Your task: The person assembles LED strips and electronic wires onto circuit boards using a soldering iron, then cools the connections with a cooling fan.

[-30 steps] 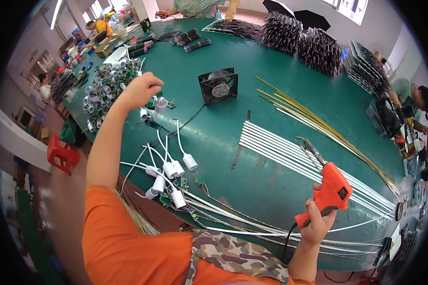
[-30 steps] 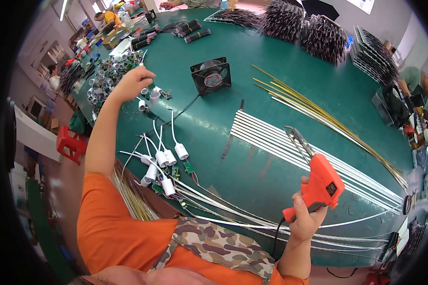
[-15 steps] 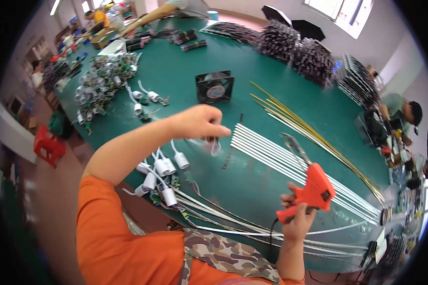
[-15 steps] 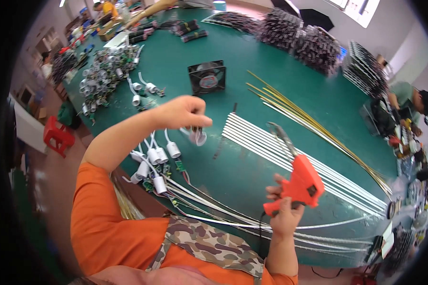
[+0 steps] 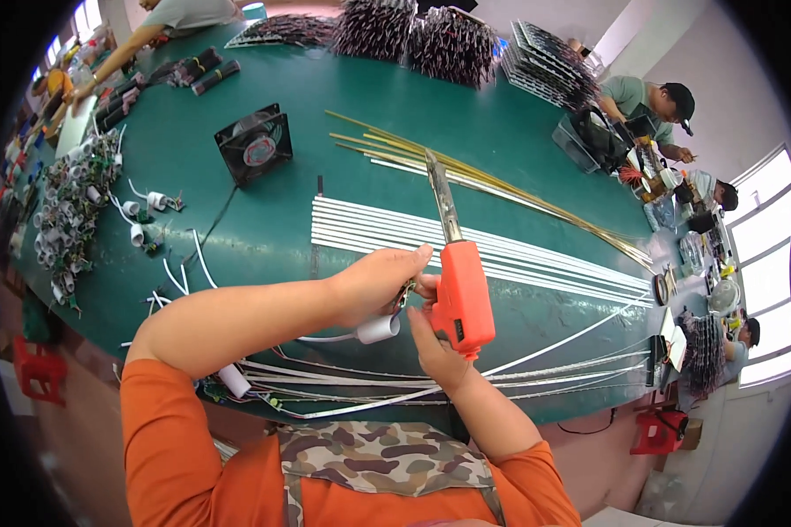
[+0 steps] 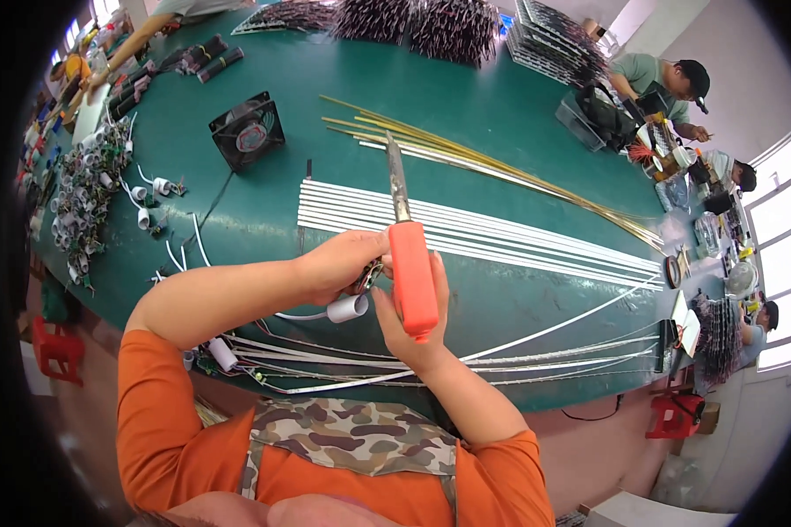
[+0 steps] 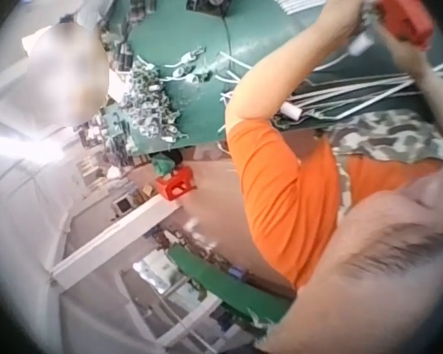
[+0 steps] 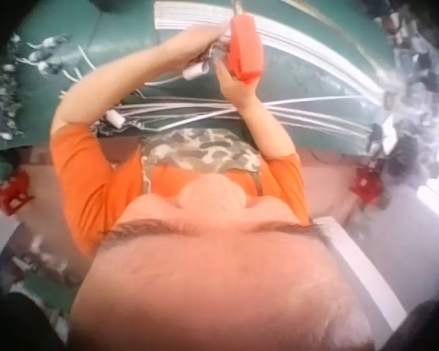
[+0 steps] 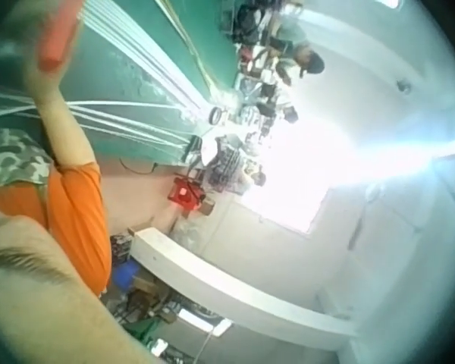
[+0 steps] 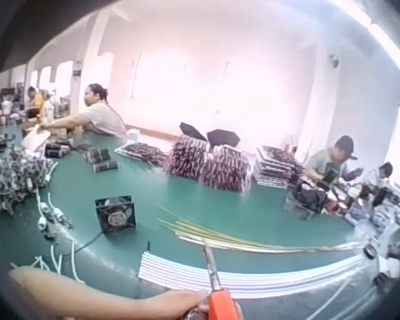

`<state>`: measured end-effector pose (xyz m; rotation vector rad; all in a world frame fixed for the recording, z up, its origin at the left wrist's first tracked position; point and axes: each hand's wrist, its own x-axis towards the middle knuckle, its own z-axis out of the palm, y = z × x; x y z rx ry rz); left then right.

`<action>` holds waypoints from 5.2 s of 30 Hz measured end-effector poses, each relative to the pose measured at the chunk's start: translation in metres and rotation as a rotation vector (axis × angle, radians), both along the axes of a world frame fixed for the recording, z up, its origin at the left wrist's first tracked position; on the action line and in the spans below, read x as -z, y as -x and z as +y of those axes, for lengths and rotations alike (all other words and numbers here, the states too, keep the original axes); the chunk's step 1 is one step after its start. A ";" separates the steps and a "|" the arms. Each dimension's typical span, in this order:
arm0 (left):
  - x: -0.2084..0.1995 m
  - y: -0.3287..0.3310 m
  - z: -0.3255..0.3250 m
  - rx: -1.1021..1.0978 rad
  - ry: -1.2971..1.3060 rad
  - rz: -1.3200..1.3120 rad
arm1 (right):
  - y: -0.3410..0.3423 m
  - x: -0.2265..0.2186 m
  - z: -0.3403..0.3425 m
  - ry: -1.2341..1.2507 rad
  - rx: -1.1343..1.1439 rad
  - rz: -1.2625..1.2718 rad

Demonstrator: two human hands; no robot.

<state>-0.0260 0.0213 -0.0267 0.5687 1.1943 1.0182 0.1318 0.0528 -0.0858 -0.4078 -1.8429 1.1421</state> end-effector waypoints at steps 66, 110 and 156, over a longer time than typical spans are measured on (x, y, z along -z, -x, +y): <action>0.006 0.002 0.000 0.090 -0.172 0.219 | -0.029 -0.033 0.038 0.574 0.088 0.084; 0.003 -0.010 -0.003 0.162 -0.880 1.200 | -0.020 -0.030 0.025 0.784 0.071 0.272; 0.052 0.142 -0.076 0.013 -0.313 1.300 | -0.013 -0.031 0.020 0.701 0.148 0.157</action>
